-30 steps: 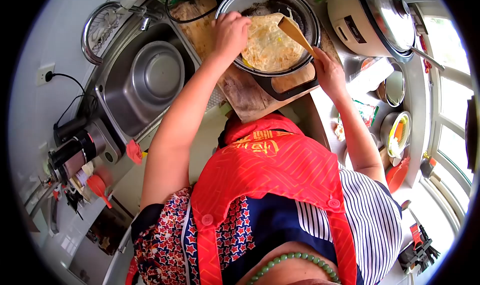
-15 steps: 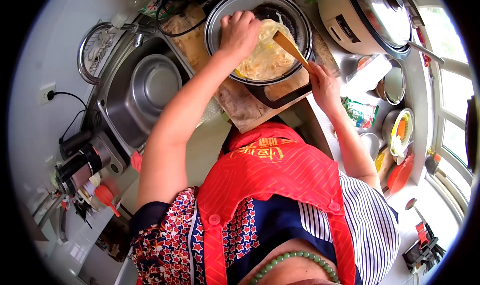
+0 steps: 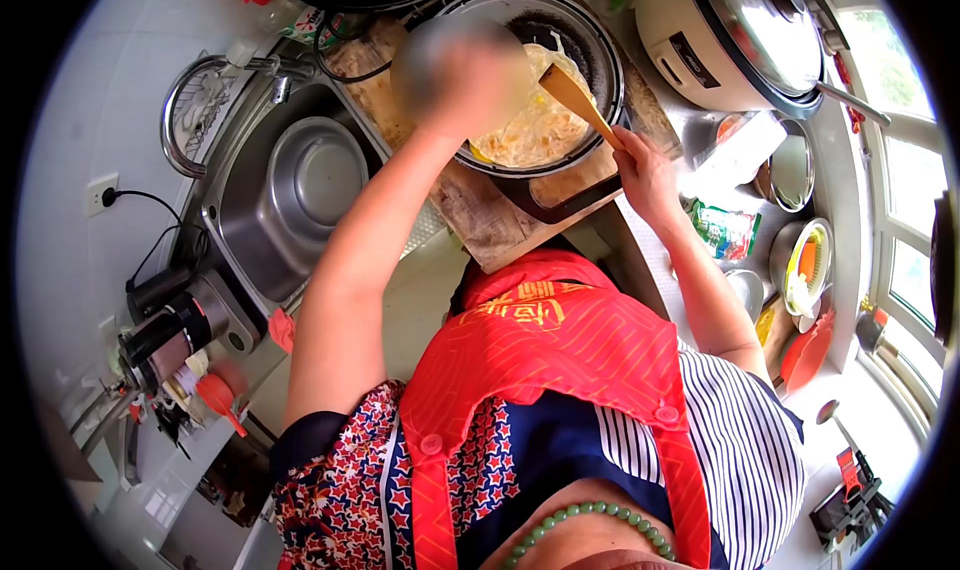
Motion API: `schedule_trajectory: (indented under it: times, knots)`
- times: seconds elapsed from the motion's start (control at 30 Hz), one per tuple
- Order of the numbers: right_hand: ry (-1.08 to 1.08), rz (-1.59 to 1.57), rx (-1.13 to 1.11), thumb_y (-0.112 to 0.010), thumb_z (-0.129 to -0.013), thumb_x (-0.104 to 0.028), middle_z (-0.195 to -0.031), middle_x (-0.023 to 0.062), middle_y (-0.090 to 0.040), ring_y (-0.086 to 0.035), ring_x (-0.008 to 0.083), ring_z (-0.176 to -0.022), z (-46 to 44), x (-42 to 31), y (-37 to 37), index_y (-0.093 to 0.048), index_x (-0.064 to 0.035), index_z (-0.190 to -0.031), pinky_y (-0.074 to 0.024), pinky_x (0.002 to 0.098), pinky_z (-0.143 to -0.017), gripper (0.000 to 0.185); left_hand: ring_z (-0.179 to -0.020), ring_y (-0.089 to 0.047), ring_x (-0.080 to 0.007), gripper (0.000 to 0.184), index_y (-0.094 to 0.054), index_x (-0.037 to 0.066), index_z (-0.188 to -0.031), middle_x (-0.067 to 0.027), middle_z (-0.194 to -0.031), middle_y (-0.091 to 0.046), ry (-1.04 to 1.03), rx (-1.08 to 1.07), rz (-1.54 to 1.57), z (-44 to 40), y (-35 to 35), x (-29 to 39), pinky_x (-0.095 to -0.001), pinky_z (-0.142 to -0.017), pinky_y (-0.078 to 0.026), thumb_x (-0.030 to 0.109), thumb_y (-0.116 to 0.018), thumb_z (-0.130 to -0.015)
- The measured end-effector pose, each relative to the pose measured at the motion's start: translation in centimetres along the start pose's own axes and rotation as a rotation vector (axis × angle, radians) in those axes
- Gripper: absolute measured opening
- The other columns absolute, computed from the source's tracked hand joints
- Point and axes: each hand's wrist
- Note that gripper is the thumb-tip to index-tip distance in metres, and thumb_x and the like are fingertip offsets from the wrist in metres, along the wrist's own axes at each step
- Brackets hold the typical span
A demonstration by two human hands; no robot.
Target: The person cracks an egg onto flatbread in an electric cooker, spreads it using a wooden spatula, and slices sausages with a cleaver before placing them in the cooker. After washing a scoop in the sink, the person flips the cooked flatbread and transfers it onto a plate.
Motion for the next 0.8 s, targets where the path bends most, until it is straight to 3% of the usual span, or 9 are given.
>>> schedule_trajectory:
  times: [0.17, 0.47, 0.57, 0.8]
  knots:
    - [-0.007, -0.020, 0.007, -0.057, -0.085, -0.006, -0.095, 0.0169, -0.060, -0.060, 0.0366, -0.086, 0.0, 0.4, -0.3, -0.059, -0.0060, -0.114, -0.0478, 0.0404, -0.073, 0.029, -0.106, -0.051, -0.0171, 0.028, -0.071, 0.015, -0.099, 0.0045, -0.109, -0.065, 0.035, 0.025, 0.064, 0.1, -1.5, -0.6, -0.0422, -0.099, -0.025, 0.008, -0.055, -0.078]
    - [-0.011, -0.088, -0.002, -0.058, -0.085, -0.006, -0.096, 0.0178, -0.061, -0.060, 0.0367, -0.088, 0.2, 0.3, -0.4, -0.060, -0.0050, -0.112, -0.0482, 0.0405, -0.075, 0.027, -0.105, -0.053, -0.0173, 0.032, -0.069, 0.016, -0.104, 0.0016, -0.106, -0.067, 0.026, -0.122, 0.040, -0.1, -0.3, 0.0, -0.0405, -0.098, -0.025, 0.005, -0.052, -0.079]
    - [-0.043, -0.088, -0.001, -0.058, -0.084, -0.006, -0.096, 0.0181, -0.061, -0.061, 0.0368, -0.088, 0.2, 0.9, -0.5, -0.060, -0.0047, -0.112, -0.0481, 0.0405, -0.075, 0.028, -0.102, -0.054, -0.0185, 0.025, -0.070, 0.017, -0.097, 0.0016, -0.101, -0.066, 0.051, -0.107, 0.127, -0.3, -0.7, -0.7, -0.0405, -0.096, -0.027, 0.006, -0.054, -0.081]
    - [-0.073, -0.098, 0.017, -0.059, -0.084, -0.007, -0.095, 0.0182, -0.061, -0.060, 0.0373, -0.088, 0.0, 0.5, -0.2, -0.060, -0.0045, -0.112, -0.0479, 0.0405, -0.075, 0.029, -0.094, -0.054, -0.0203, 0.005, -0.069, 0.017, -0.081, 0.0009, -0.085, -0.060, 0.091, 0.169, 0.151, -2.3, -1.9, -2.9, -0.0404, -0.090, -0.031, 0.017, -0.064, -0.079]
Point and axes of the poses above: each hand's wrist, its own z-axis away from the middle knuckle, its own y-axis out of the back of the hand, x = y × z
